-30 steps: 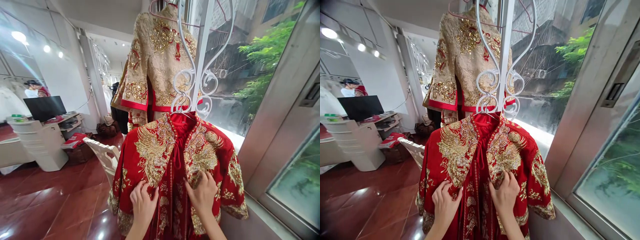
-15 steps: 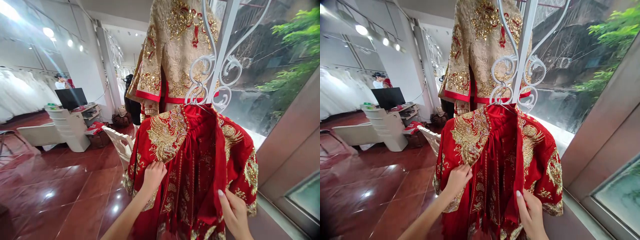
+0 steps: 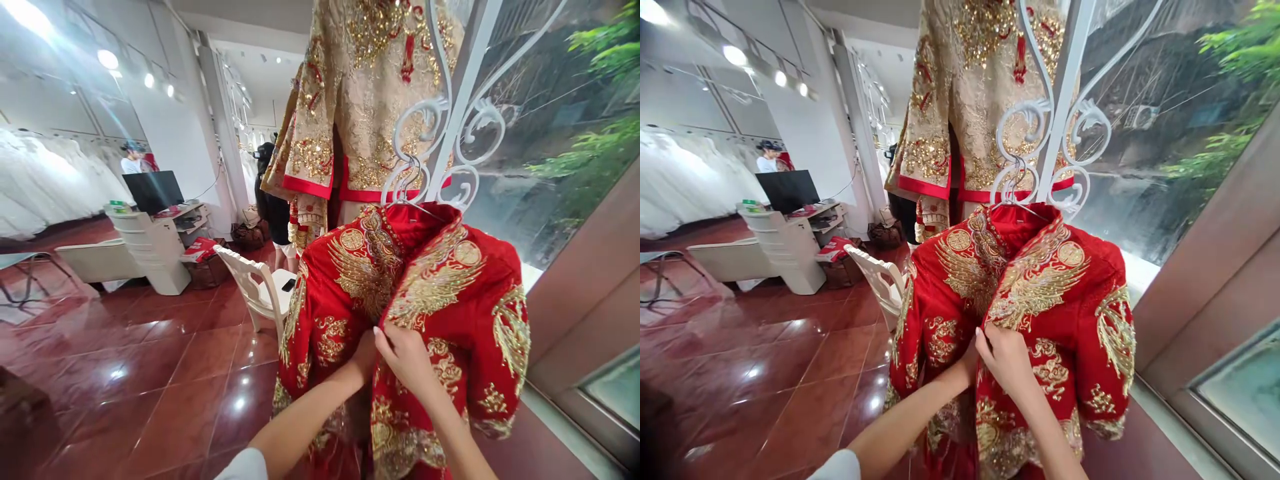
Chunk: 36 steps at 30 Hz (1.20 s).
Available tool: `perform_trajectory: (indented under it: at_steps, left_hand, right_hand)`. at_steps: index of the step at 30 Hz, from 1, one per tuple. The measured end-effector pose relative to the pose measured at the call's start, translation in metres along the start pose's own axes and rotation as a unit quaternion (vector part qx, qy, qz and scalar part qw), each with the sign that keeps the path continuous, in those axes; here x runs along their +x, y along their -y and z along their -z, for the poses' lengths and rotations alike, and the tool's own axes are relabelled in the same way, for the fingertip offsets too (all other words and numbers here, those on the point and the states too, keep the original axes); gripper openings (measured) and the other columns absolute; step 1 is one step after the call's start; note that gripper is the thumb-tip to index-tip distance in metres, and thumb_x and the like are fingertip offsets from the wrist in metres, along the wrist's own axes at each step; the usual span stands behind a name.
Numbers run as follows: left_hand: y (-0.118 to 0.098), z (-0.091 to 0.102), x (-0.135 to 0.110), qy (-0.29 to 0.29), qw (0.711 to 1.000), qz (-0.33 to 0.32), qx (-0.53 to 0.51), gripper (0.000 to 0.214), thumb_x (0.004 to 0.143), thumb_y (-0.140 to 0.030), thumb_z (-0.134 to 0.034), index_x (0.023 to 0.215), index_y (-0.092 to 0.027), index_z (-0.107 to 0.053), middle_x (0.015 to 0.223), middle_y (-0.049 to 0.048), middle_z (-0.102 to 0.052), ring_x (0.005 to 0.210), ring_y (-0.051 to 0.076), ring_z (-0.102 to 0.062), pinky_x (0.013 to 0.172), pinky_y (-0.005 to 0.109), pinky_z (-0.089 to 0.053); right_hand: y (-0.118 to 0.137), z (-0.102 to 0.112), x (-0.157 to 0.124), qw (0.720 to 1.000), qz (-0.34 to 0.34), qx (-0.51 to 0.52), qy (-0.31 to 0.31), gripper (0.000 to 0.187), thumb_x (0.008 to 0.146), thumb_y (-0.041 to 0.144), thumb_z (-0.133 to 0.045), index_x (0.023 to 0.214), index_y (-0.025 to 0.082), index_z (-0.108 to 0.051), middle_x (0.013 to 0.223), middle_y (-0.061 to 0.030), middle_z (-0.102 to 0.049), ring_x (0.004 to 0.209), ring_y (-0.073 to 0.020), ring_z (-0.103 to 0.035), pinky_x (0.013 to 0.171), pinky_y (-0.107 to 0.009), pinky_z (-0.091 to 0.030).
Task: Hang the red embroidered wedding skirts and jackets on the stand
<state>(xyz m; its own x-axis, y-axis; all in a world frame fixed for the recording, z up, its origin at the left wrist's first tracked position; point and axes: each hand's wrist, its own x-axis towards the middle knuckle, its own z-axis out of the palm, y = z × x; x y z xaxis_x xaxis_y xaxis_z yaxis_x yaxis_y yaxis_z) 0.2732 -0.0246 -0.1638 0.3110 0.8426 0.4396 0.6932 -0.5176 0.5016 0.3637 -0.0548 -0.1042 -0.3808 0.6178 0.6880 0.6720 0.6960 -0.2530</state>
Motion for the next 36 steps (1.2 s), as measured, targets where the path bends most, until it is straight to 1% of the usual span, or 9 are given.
perform_trajectory:
  at_steps: [3,7,11,13,19,24,28,32,36]
  left_hand:
    - [0.015,0.006,-0.015,-0.003,1.000,0.015,0.026,0.025,0.085,-0.013,-0.037,0.079,-0.014,-0.062,0.078,0.0098,-0.068,0.070,0.019,-0.063,0.065,0.030,-0.051]
    - [0.019,0.030,-0.066,-0.111,0.988,0.087,0.054,0.019,0.088,-0.020,-0.040,0.088,-0.021,-0.059,0.084,0.0038,-0.067,0.075,0.015,-0.063,0.069,0.025,-0.050]
    - [0.026,0.063,-0.096,-0.331,0.920,0.146,0.147,0.014,0.086,-0.031,-0.047,0.082,-0.019,-0.054,0.073,0.0033,-0.062,0.067,0.015,-0.059,0.065,0.026,-0.046]
    - [0.032,0.077,-0.097,-0.377,0.876,0.213,0.215,0.021,0.083,-0.039,-0.050,0.084,-0.018,-0.052,0.077,0.0059,-0.061,0.070,0.018,-0.059,0.062,0.028,-0.044]
    - [0.043,0.088,-0.077,-0.142,0.884,0.356,0.267,0.037,0.085,-0.052,-0.040,0.073,-0.019,-0.053,0.064,0.0038,-0.063,0.057,0.021,-0.060,0.048,0.026,-0.030]
    - [0.005,0.080,-0.077,-0.142,0.922,0.274,0.233,0.038,0.091,-0.037,-0.036,0.071,-0.017,-0.061,0.062,0.0057,-0.066,0.056,0.018,-0.063,0.050,0.024,-0.035]
    - [-0.029,0.058,-0.068,-0.103,0.952,0.198,0.209,0.041,0.092,-0.029,-0.033,0.067,-0.017,-0.063,0.058,0.0052,-0.065,0.054,0.017,-0.063,0.052,0.024,-0.041]
    - [-0.002,0.041,-0.029,0.016,0.916,0.297,0.269,0.033,0.088,-0.013,-0.036,0.078,-0.013,-0.067,0.073,0.0118,-0.070,0.069,0.024,-0.068,0.054,0.028,-0.045]
    - [0.036,0.046,-0.013,0.020,0.911,0.308,0.275,0.039,0.092,-0.025,-0.032,0.079,-0.011,-0.066,0.074,0.0150,-0.069,0.070,0.027,-0.068,0.054,0.030,-0.045]
  right_hand:
    - [-0.022,-0.034,-0.017,0.993,-0.041,-0.113,0.009,0.033,0.090,0.027,-0.031,0.066,0.018,-0.052,0.049,-0.0027,-0.054,0.040,-0.0136,-0.047,0.045,-0.026,-0.025]
    - [-0.038,-0.033,-0.048,0.992,-0.089,-0.090,0.008,0.031,0.093,0.033,-0.034,0.070,0.019,-0.051,0.058,-0.0017,-0.057,0.048,-0.0143,-0.052,0.048,-0.025,-0.031]
    - [-0.050,-0.008,-0.062,0.956,-0.221,-0.060,-0.184,0.026,0.088,0.042,-0.045,0.076,0.020,-0.049,0.066,-0.0032,-0.056,0.057,-0.0163,-0.052,0.056,-0.026,-0.038]
    - [-0.052,0.001,-0.060,0.919,-0.265,-0.078,-0.282,0.024,0.086,0.043,-0.048,0.081,0.019,-0.049,0.071,-0.0061,-0.056,0.063,-0.0190,-0.052,0.060,-0.030,-0.040]
    - [-0.038,-0.013,-0.031,0.942,-0.247,-0.170,-0.149,0.038,0.079,0.051,-0.052,0.092,0.016,-0.051,0.082,-0.0123,-0.059,0.076,-0.0260,-0.055,0.060,-0.032,-0.039]
    - [-0.043,-0.025,-0.014,0.980,-0.170,-0.092,-0.038,0.025,0.089,0.028,-0.036,0.071,0.018,-0.051,0.063,-0.0034,-0.057,0.055,-0.0149,-0.051,0.052,-0.025,-0.030]
    - [-0.035,-0.010,-0.012,0.996,-0.057,0.023,-0.060,0.038,0.091,0.031,-0.040,0.055,0.019,-0.035,0.047,0.0040,-0.038,0.042,-0.0085,-0.036,0.047,-0.023,-0.025]
    - [-0.011,0.013,-0.012,0.997,0.005,0.022,-0.068,0.042,0.091,0.027,-0.042,0.052,0.020,-0.029,0.044,0.0052,-0.032,0.039,-0.0070,-0.031,0.045,-0.023,-0.023]
    - [-0.001,-0.001,-0.009,0.993,-0.007,-0.111,-0.026,0.030,0.087,0.022,-0.042,0.058,0.018,-0.047,0.047,-0.0003,-0.049,0.040,-0.0108,-0.044,0.046,-0.026,-0.023]
